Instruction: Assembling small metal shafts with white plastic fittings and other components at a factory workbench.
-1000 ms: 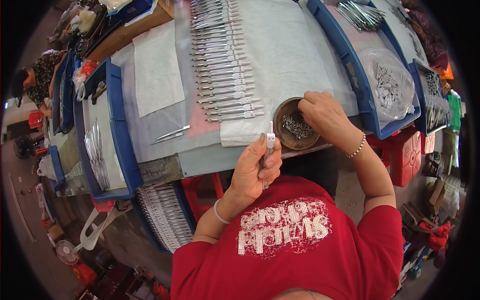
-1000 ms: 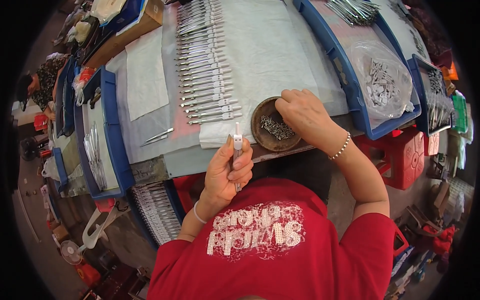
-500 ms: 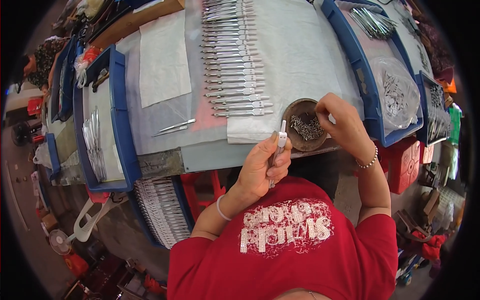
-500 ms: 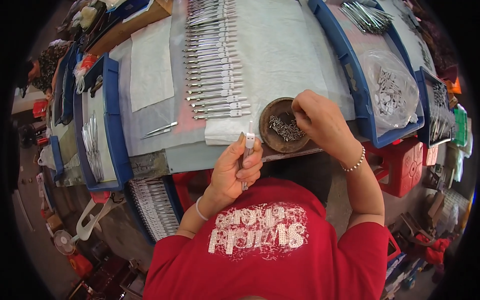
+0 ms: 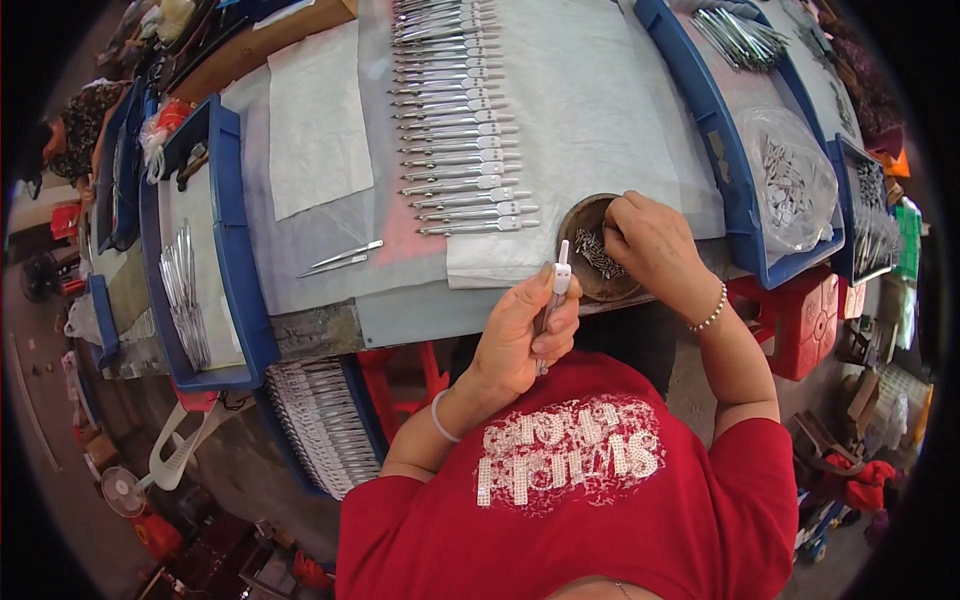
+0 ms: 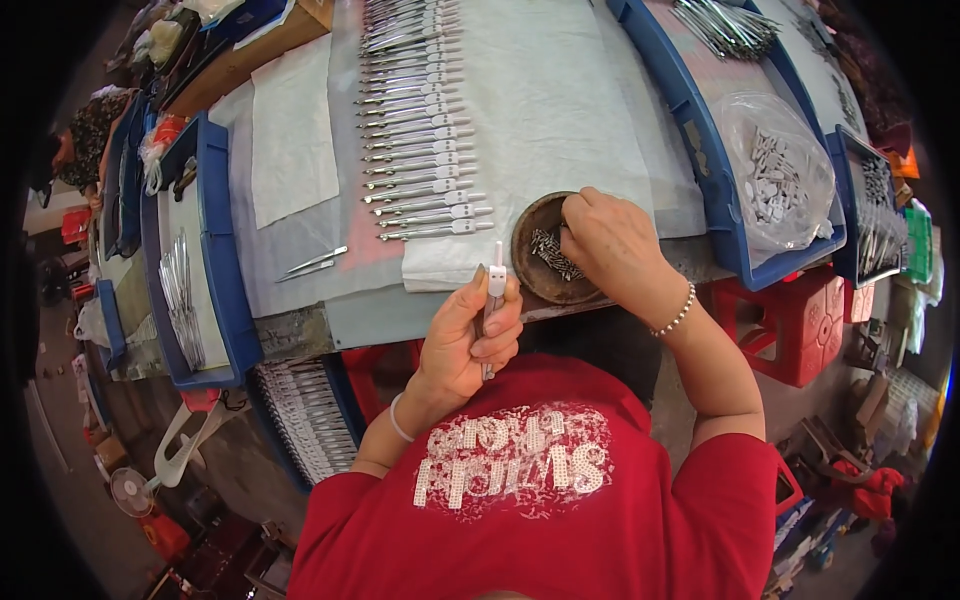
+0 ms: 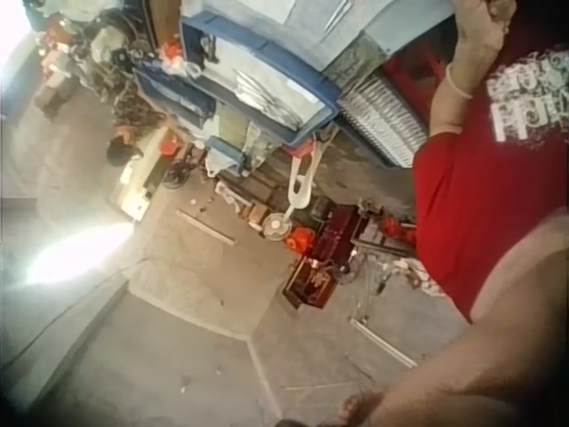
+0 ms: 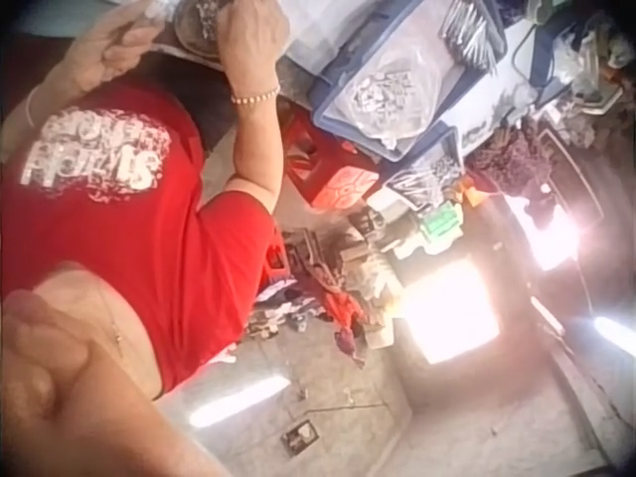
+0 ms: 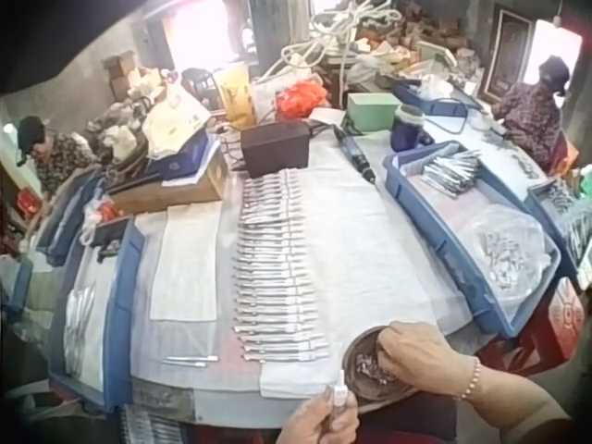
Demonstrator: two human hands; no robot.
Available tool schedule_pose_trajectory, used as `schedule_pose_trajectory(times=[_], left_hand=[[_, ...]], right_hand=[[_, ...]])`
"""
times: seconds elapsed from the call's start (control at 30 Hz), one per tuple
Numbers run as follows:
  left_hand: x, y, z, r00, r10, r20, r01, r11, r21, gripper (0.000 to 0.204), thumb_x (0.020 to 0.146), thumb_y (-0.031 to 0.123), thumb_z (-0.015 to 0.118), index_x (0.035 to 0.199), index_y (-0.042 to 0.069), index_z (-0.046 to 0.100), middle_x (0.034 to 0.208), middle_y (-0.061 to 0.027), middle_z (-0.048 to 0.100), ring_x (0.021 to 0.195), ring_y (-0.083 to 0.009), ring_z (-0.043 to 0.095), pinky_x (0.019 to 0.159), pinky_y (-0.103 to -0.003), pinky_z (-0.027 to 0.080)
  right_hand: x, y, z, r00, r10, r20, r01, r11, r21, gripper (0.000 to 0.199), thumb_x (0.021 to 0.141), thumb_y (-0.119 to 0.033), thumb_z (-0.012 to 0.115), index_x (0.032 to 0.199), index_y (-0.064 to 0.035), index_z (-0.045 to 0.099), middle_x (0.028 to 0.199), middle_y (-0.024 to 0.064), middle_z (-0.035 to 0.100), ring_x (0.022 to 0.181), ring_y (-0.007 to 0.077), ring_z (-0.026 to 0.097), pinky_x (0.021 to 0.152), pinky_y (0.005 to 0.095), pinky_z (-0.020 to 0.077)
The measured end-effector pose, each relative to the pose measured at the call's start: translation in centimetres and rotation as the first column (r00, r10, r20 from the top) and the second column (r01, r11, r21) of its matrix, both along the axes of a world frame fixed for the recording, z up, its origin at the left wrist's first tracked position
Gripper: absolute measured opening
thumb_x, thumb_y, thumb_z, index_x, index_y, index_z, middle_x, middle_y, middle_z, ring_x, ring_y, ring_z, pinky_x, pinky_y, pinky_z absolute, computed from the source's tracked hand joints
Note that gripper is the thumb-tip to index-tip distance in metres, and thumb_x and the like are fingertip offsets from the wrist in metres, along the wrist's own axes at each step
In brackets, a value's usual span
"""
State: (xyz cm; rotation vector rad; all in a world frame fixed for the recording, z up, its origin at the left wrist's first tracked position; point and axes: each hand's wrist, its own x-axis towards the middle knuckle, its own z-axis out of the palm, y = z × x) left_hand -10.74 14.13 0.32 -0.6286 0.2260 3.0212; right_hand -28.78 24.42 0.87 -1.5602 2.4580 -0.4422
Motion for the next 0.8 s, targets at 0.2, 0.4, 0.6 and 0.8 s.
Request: schedule_pose_trajectory(times=[0.2,0.4,0.6,0.8], left_hand=[[-0.3,0.0,0.1,1.000,-0.005,-0.007,0.005,1.000,-0.004,0.035,0.096,0.037,0.042,0.096,0.004,0.052,0.062,0.0015,0.044,0.042,-0.0039,0.030,0.038,-0.019,0.024],[-0.1,-0.1,0.0,1.000,-0.006,-0.007,0.006,1.000,-0.003,0.035,0.096,0.037,0.042,0.096,0.004,0.052,0.062,0.0016,0.043,0.042,-0.0037,0.030,0.038,-0.018,0.024],[0.0,-0.1,-0.5,1.000,0.010,-0.009,-0.010,1.000,-0.023,0.034,0.097,0.036,0.040,0.095,0.005,0.052,0.062,0.0018,0.043,0.041,-0.0035,0.030,0.038,-0.018,0.024],[-0.4,0.4,0.2,1.000,0.012,0.027,-0.007,0.987,-0.162,0.031,0.097,0.037,0.041,0.088,0.008,0.048,0.063,0.0015,0.044,0.041,-0.0039,0.030,0.038,-0.018,0.025]], right_hand=[[0.9,-0.4,0.2,0.997,-0.075,-0.022,0.076,0.997,0.009,0.011,0.075,-0.010,0.057,0.073,-0.0011,0.050,0.074,0.0149,0.054,0.071,0.0321,0.056,0.063,0.0409,0.0454],[1.0,-0.7,-0.2,0.994,-0.096,-0.052,0.098,0.995,0.033,0.012,0.074,-0.010,0.058,0.075,-0.0009,0.050,0.075,0.0153,0.054,0.072,0.0326,0.056,0.062,0.0414,0.0449],[2.8,0.1,5.0,0.823,-0.036,0.567,0.124,0.985,-0.117,0.008,0.077,-0.005,0.056,0.081,-0.0007,0.050,0.071,0.0120,0.052,0.063,0.0243,0.053,0.057,0.0328,0.0419],[3.7,-0.4,6.3,0.599,0.091,0.796,0.073,0.983,-0.168,0.010,0.083,-0.006,0.055,0.081,0.0017,0.049,0.070,0.0077,0.053,0.063,0.0149,0.051,0.060,0.0264,0.0428]])
